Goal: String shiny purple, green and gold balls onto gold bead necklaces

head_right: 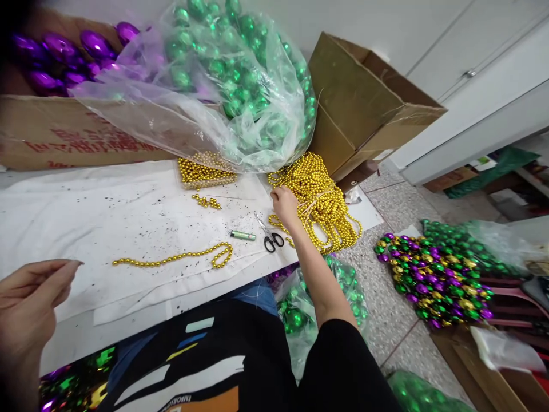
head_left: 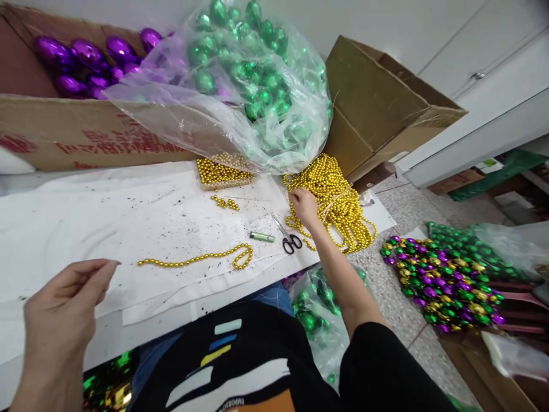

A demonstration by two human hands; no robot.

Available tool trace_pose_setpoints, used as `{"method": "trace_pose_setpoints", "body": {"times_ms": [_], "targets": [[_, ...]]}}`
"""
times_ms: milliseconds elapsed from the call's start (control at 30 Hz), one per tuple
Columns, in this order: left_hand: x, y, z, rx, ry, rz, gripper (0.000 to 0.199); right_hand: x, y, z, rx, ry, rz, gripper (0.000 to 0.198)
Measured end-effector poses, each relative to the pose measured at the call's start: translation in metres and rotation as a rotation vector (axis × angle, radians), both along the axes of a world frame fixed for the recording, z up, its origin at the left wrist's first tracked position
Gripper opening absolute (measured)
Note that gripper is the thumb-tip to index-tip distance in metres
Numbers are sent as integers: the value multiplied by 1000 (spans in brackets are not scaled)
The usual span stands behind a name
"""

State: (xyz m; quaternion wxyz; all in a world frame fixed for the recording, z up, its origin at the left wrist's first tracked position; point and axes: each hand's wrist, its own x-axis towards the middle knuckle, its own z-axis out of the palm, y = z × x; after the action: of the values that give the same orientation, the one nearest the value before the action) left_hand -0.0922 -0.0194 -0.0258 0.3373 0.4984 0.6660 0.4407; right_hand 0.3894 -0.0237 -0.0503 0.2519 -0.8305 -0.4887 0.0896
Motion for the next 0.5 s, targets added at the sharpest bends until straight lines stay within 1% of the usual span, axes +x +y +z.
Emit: {"method": "trace_pose_setpoints", "body": {"times_ms": [33,133,200,267,333,367,433,500], "targets": [[5,-2,3,-22,-52,35,12,0,11,-1,-22,10,-17,17],[15,-5,8,-45,-108,53,14,1,43,-7,-76,62,-118,14],[20,-7,7,-30,-169,31,13,-2,61,-11,-84,118,-199,14],[23,-8,4,-19,-208,-15,11,-5,71,-12,-69,198,-260,16],[21,-9,1,-35,-225,-31,15,-6,73,-8,-37,303,-289,20],[18,-10,0,-54,-226,-15,18,-4,70,-3,-14,365,-290,21],[11,-11,-2,-86,-225,45,26,1,58,12,42,504,-265,20],[3,-11,-4,-101,-233,96,28,6,39,29,105,646,-214,18]]}}
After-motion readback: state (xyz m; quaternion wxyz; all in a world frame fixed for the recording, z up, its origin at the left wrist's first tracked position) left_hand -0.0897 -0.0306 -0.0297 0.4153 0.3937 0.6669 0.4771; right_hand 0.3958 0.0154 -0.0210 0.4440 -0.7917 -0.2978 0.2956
